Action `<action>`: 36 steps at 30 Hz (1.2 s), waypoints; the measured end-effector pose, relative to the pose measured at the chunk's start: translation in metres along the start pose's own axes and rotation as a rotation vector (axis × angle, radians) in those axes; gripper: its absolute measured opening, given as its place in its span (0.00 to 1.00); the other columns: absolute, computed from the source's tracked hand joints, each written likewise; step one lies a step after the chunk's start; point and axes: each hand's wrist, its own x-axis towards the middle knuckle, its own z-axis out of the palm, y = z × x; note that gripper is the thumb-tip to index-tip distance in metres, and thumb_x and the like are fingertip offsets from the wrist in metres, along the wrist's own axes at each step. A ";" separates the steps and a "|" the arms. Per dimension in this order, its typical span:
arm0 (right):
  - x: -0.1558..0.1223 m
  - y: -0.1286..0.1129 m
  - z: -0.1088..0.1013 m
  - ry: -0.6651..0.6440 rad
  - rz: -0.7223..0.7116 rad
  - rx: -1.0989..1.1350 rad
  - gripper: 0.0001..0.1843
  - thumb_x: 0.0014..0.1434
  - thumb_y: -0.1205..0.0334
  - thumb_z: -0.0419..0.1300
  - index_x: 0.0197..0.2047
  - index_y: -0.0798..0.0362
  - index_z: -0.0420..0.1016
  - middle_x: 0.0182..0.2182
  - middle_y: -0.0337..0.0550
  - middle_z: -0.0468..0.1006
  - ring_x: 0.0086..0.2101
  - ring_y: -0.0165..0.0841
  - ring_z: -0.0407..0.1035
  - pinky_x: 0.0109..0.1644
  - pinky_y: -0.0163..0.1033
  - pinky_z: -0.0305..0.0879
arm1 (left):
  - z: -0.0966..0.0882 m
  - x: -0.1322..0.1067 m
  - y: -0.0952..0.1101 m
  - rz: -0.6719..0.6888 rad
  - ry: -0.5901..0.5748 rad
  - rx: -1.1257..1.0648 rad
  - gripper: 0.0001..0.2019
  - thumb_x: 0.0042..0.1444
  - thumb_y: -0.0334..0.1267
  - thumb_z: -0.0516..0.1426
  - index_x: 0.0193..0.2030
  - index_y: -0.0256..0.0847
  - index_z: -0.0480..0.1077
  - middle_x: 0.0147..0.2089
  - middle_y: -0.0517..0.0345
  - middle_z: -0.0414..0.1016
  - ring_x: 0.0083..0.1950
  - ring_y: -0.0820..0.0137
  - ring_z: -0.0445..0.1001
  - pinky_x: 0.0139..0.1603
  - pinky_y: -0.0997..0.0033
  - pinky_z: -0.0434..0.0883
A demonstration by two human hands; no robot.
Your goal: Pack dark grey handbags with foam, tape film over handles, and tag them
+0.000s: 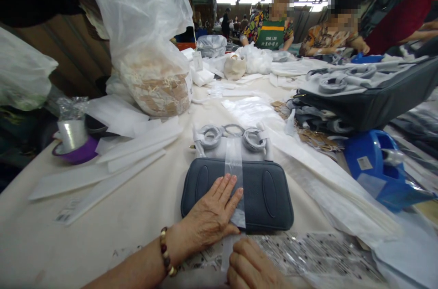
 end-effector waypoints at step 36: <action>0.025 0.087 0.038 0.000 0.394 0.146 0.13 0.64 0.72 0.48 0.30 0.55 0.67 0.24 0.42 0.68 0.27 0.32 0.59 0.30 0.37 0.58 | 0.019 -0.005 0.000 0.039 0.515 -0.118 0.16 0.61 0.24 0.45 0.42 0.29 0.73 0.42 0.49 0.76 0.51 0.64 0.71 0.50 0.65 0.68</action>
